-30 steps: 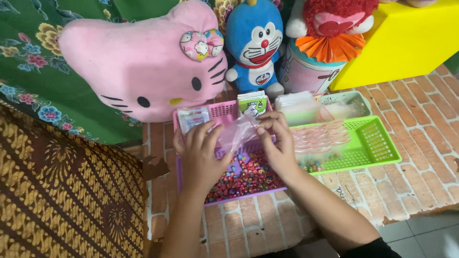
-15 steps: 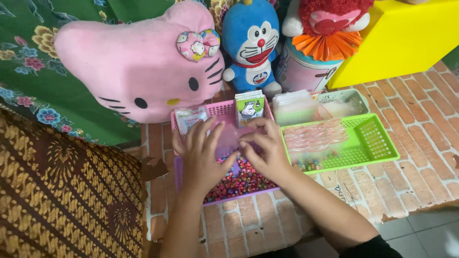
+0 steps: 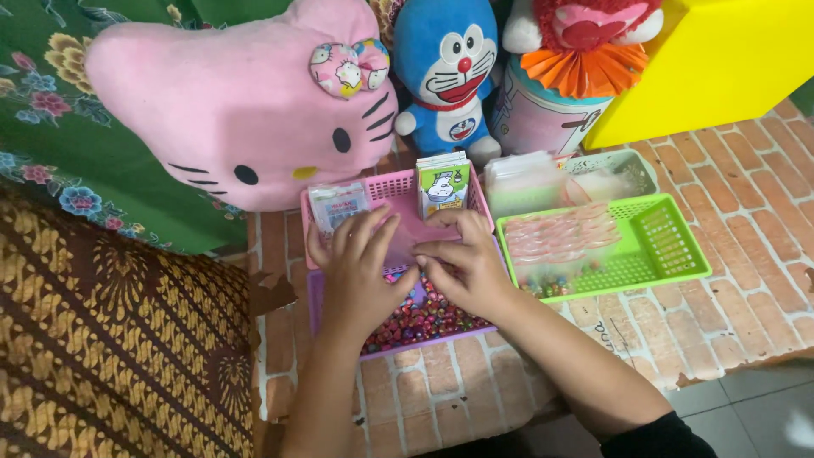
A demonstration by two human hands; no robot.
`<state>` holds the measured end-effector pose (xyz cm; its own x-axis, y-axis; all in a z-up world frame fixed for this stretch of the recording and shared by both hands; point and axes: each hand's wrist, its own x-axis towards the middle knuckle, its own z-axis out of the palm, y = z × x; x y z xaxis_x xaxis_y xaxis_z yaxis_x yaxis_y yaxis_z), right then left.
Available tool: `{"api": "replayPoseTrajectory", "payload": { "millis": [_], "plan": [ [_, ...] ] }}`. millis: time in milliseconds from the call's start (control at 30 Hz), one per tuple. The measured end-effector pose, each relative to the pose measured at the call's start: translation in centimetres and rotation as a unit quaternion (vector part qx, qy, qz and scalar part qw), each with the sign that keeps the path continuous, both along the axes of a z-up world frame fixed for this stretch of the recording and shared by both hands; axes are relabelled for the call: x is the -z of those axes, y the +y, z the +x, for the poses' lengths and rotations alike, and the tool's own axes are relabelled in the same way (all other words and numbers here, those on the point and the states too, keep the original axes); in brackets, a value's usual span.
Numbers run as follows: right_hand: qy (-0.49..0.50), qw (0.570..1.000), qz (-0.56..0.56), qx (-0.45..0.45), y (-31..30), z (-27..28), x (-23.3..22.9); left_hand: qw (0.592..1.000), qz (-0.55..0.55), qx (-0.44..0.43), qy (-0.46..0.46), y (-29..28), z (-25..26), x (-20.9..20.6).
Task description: Packaging small colorful beads into small plastic bags and organizing them in baskets.
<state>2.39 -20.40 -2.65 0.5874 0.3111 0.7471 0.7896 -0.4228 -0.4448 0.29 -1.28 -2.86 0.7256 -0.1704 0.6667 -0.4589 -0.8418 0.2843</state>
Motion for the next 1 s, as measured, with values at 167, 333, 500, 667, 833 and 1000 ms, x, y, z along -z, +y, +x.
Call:
{"api": "replayPoseTrajectory", "payload": {
  "millis": [167,333,500,667,833,1000],
  "plan": [
    [0.005,1.000,0.002,-0.016,0.1,0.1,0.1,1.000,0.015,-0.002,-0.007,0.1,0.2,0.6],
    [0.086,0.991,0.088,-0.051,-0.6,0.0,0.2,0.999,-0.031,0.011,0.000,0.3,-0.5,-1.8],
    [0.116,0.993,-0.030,-0.008,-1.5,-0.4,-2.3,0.978,-0.189,0.071,0.047,1.6,0.4,-0.5],
    [0.059,0.939,-0.336,0.048,-1.4,-0.8,-1.9,0.940,-0.295,0.155,0.069,2.5,0.3,-1.4],
    [0.087,0.855,-0.505,0.085,-0.2,-0.8,-0.3,0.888,-0.388,0.217,0.117,2.9,0.1,-1.6],
    [0.067,0.861,-0.494,0.096,-0.5,-0.4,1.7,0.801,-0.502,0.281,0.165,2.6,0.1,-1.1]
  ]
}}
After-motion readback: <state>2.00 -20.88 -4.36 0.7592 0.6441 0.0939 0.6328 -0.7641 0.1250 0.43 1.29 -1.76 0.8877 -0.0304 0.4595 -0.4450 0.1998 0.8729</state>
